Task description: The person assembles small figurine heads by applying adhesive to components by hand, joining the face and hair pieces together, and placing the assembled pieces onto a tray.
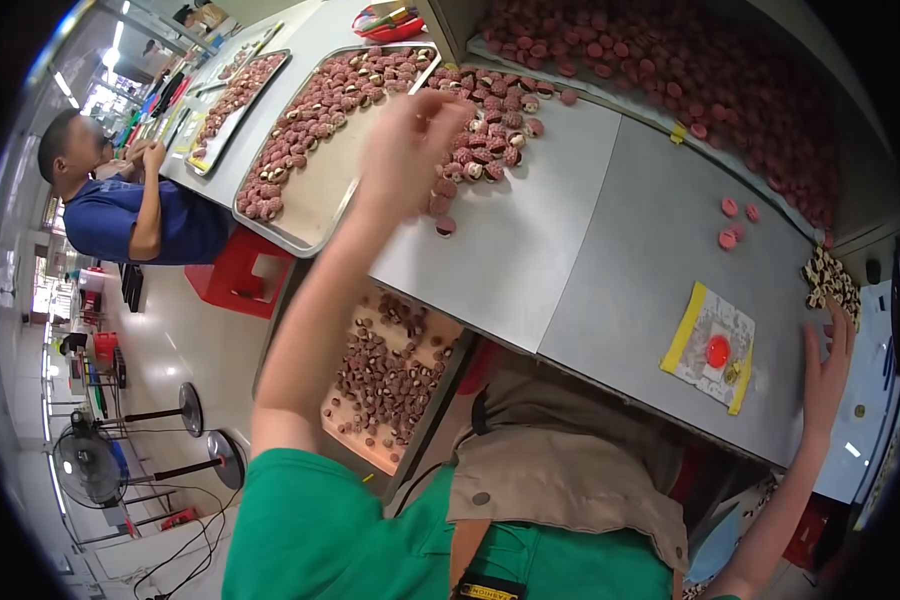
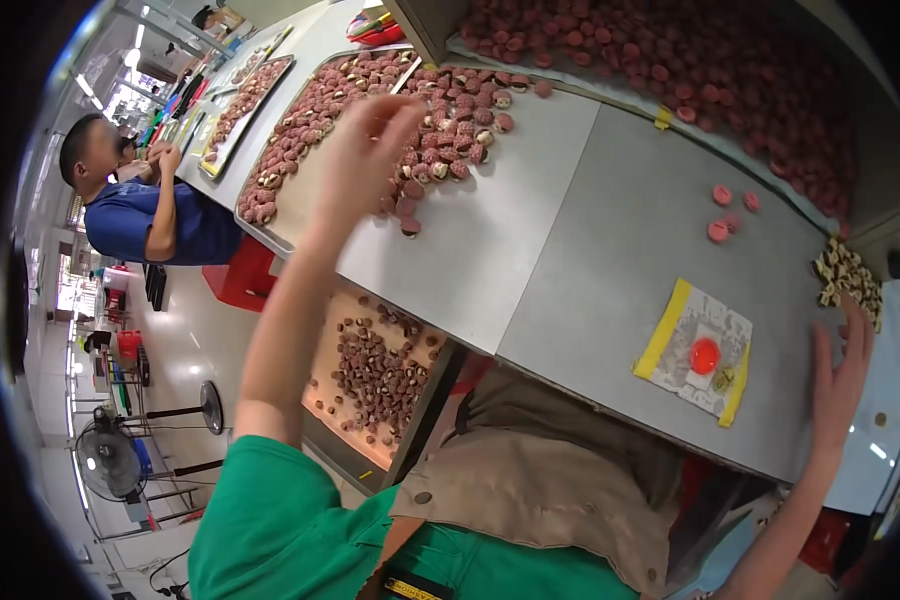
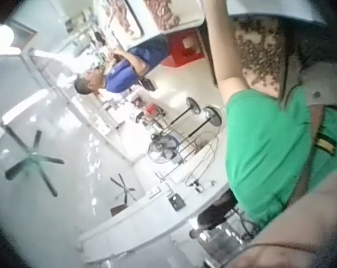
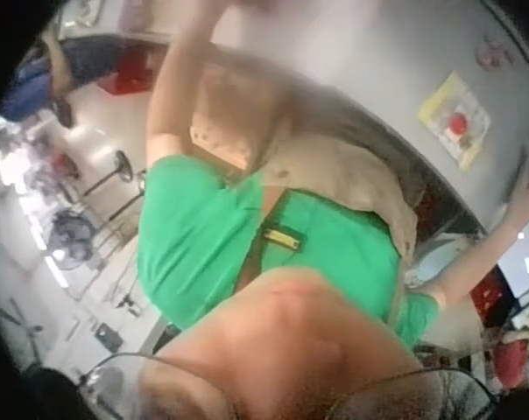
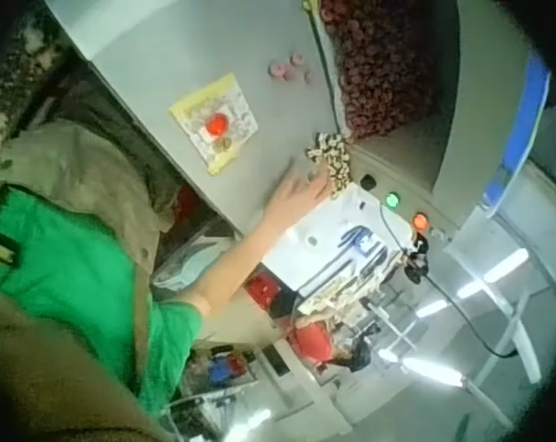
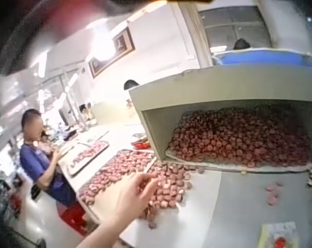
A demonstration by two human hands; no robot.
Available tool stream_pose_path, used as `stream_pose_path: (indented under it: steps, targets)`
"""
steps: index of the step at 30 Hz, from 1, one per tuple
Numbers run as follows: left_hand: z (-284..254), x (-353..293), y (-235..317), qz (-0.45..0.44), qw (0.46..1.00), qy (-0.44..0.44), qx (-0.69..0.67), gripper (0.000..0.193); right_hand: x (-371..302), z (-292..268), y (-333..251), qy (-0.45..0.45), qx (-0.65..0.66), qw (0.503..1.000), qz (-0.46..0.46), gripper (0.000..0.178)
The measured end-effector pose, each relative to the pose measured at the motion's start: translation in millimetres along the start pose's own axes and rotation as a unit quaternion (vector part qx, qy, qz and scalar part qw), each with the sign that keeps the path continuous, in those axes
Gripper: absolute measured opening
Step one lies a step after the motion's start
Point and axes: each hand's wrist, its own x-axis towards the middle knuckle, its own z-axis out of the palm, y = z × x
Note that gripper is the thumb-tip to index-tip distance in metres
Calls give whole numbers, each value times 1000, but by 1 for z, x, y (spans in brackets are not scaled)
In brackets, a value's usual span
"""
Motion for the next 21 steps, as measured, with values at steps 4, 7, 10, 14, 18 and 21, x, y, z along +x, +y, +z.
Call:
stream_pose_path:
  steps: [4,7,10,14,18,21]
  targets:
    - [-57,49,-88,-44,945,25,323,35,6,-1,14,-34,36,999,11,31]
    - [-55,57,-115,2,911,62,407,33,10,1,20,31,6,997,-70,25]
    - [-27,65,-107,161,885,111,423,34,20,9,10,20,58,998,-10,19]
    - [67,31,27,44,989,-142,9,35,20,17,13,31,67,997,16,18]
    - [138,-1,85,300,921,-246,-13,27,15,14,-3,60,48,997,10,20]
    - [177,-21,98,299,907,-290,-61,22,15,12,-12,79,84,993,37,21]
